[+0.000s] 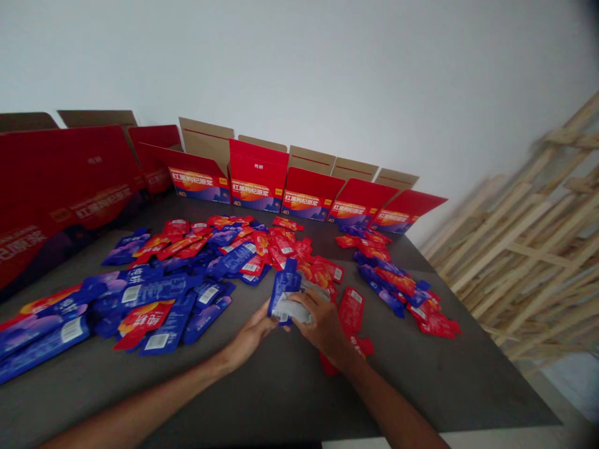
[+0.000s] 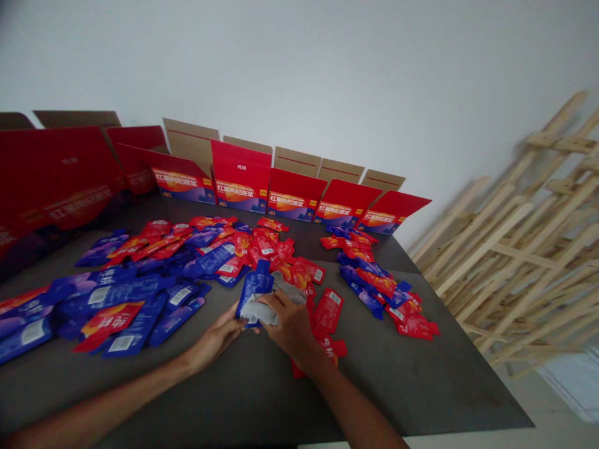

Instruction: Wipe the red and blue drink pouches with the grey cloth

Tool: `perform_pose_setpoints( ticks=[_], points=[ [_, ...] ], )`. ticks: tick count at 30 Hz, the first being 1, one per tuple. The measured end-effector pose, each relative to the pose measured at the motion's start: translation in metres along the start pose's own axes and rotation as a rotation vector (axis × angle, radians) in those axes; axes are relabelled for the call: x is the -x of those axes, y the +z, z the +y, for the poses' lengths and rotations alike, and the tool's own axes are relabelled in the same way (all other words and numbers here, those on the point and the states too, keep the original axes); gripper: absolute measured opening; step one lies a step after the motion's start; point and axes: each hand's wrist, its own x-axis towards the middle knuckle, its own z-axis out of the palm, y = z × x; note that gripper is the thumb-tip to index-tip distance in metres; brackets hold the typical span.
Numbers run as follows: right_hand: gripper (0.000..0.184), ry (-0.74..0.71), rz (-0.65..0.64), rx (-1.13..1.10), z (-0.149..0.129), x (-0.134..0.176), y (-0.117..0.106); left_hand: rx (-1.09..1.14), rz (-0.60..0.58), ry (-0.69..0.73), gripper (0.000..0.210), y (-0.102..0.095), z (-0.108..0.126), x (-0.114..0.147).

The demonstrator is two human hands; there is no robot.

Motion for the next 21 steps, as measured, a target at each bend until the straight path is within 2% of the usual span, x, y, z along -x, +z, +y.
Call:
perform_pose_setpoints(
  ticks=[4, 8, 10, 12, 16, 19, 21],
  points=[
    [0.037, -0.033, -0.078, 0.058, -0.006, 0.001, 0.003, 0.150, 0.062, 0.009, 0.050, -0.004, -0.010, -0.006],
    [0.041, -0.103, -0.237, 0.093, -0.011, 0.004, 0.005, 0.181, 0.103, 0.004, 0.061, -0.005, -0.011, -0.010],
    [0.042, -0.118, -0.274, 0.124, -0.011, 0.004, 0.005, 0.151, 0.118, -0.001, 0.060, -0.009, -0.011, -0.009],
    [0.041, -0.097, -0.239, 0.150, -0.011, 0.003, 0.003, 0.069, 0.133, -0.005, 0.057, -0.012, -0.012, -0.006],
    [0.040, 0.017, -0.026, 0.175, -0.006, 0.000, -0.005, -0.116, 0.091, -0.021, 0.054, -0.014, -0.014, -0.001],
    [0.040, 0.092, 0.101, 0.180, -0.001, -0.001, -0.012, -0.162, 0.046, -0.051, 0.055, -0.012, -0.015, 0.001],
    [0.039, 0.103, 0.117, 0.175, 0.002, -0.002, -0.015, -0.141, 0.029, -0.072, 0.054, -0.011, -0.014, 0.002]
  ],
)
